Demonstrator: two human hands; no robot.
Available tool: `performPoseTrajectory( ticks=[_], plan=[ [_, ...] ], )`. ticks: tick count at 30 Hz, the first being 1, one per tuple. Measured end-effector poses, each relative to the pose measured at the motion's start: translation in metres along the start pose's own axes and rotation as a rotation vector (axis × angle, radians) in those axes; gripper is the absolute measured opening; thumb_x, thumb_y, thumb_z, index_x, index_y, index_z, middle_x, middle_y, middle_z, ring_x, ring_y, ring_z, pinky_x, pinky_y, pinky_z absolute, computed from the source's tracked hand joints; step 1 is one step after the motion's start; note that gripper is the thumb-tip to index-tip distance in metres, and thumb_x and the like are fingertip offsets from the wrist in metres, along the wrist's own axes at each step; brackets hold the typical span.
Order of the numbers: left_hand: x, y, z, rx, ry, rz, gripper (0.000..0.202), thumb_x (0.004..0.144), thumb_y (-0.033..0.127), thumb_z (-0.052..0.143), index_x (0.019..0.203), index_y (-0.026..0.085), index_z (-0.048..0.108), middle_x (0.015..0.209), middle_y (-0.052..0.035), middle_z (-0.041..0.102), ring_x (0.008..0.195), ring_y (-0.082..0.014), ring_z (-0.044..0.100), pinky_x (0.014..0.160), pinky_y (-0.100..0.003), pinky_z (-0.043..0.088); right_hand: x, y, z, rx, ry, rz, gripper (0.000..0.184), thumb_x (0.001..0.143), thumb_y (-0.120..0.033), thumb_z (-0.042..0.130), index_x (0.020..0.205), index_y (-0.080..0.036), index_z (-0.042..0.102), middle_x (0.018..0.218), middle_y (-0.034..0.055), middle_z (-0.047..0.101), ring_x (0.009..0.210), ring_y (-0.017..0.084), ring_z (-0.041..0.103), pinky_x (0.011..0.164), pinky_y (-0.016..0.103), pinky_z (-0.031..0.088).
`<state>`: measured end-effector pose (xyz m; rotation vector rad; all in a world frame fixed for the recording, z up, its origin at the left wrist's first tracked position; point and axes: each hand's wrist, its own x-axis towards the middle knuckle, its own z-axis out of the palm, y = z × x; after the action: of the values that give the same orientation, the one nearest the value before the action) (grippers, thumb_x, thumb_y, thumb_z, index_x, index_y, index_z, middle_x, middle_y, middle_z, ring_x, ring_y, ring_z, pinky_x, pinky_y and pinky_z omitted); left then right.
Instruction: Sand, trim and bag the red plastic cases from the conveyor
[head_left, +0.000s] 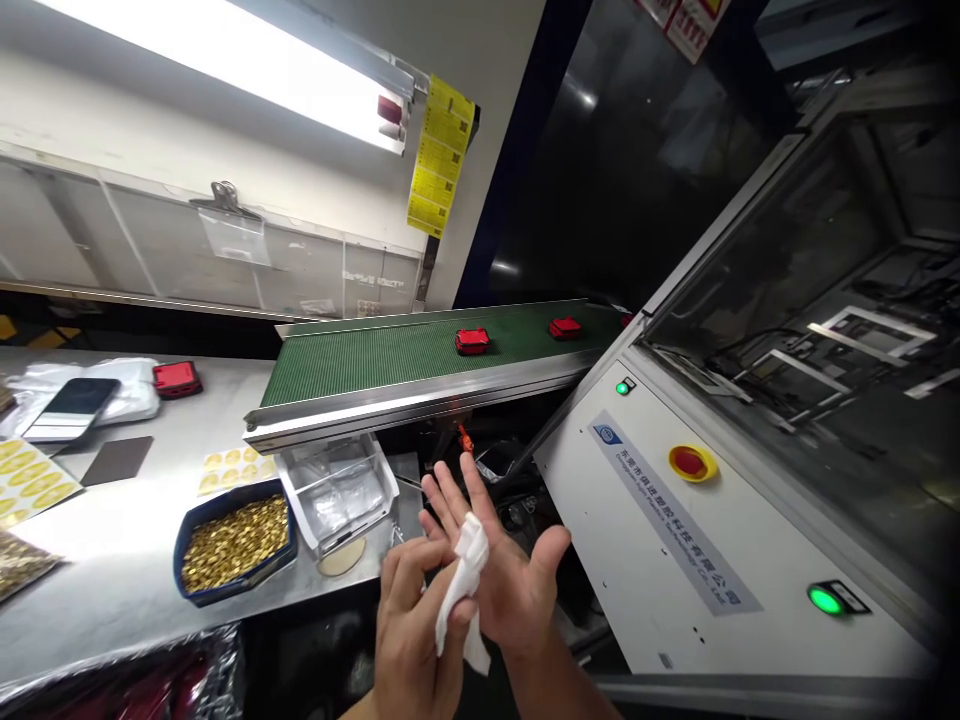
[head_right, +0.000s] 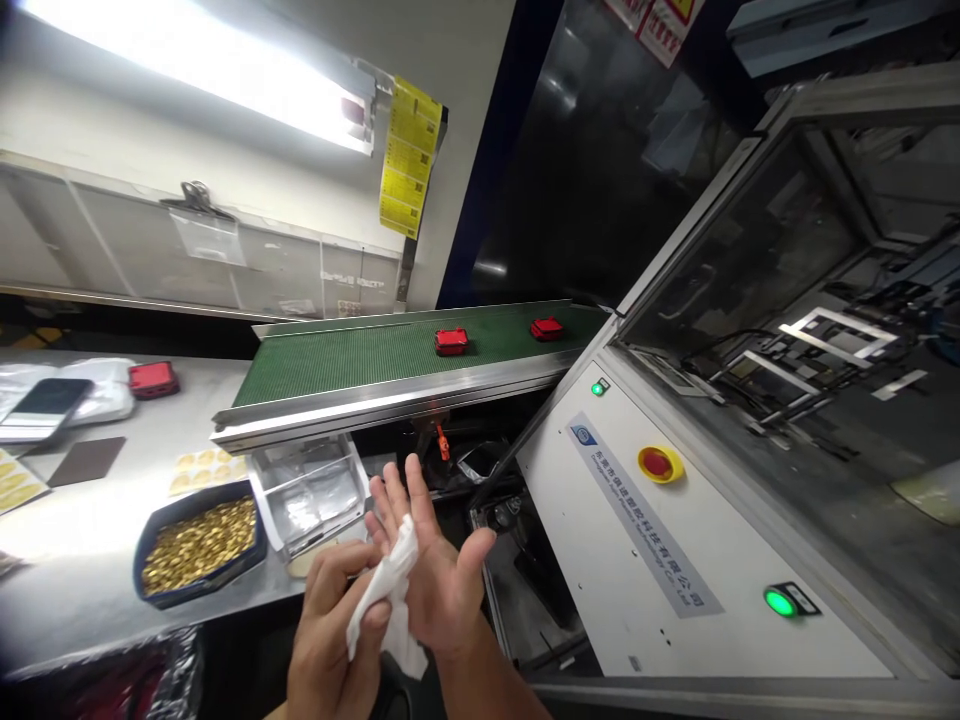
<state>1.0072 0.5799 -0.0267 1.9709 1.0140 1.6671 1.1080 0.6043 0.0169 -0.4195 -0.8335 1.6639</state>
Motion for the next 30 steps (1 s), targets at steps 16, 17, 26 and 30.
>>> performPoseTrajectory(
  ticks=[16,17,26,30],
  plan=[
    [0.000,-0.018,-0.014,-0.297,0.206,-0.540,0.037,0.100,0.044,0.037,0.110,0.021,0.063,0.111,-0.0099,0.063,0.104,-0.0265,0.060,0.081,-0.036,0.051,-0.002,-0.019,0.015,0.273,0.096,0.041,0.104,0.066,-0.098,0.023,0.148,-0.035,0.037,0.160,0.0036,0.027,0.146,0.033,0.025,0.118,0.056,0.011],
    [0.003,-0.018,-0.014,-0.355,0.229,-0.628,0.039,0.099,0.047,0.038,0.114,0.020,0.062,0.113,-0.0102,0.064,0.105,-0.0271,0.061,0.079,-0.035,0.053,-0.003,-0.019,0.014,0.259,0.103,0.047,0.104,0.066,-0.097,0.023,0.147,-0.035,0.039,0.160,0.0029,0.026,0.146,0.033,0.025,0.118,0.055,0.011],
    [0.018,-0.013,-0.015,0.019,0.001,-0.279,0.038,0.102,0.037,0.032,0.129,0.029,0.056,0.144,-0.0061,0.050,0.135,-0.0315,0.039,0.109,-0.054,0.028,-0.011,-0.006,0.014,0.107,0.039,0.099,0.102,0.067,-0.097,0.021,0.145,-0.035,0.042,0.163,-0.0030,0.016,0.148,0.030,0.017,0.117,0.055,0.019],
    [0.013,-0.012,-0.010,0.282,-0.170,-0.051,0.041,0.101,0.033,0.033,0.138,0.023,0.047,0.147,-0.0095,0.047,0.142,-0.0313,0.026,0.109,-0.053,0.019,-0.012,-0.002,0.011,-0.023,-0.012,0.125,0.100,0.068,-0.096,0.027,0.146,-0.034,0.041,0.163,-0.0029,0.015,0.149,0.028,0.012,0.118,0.053,0.016]
  ],
)
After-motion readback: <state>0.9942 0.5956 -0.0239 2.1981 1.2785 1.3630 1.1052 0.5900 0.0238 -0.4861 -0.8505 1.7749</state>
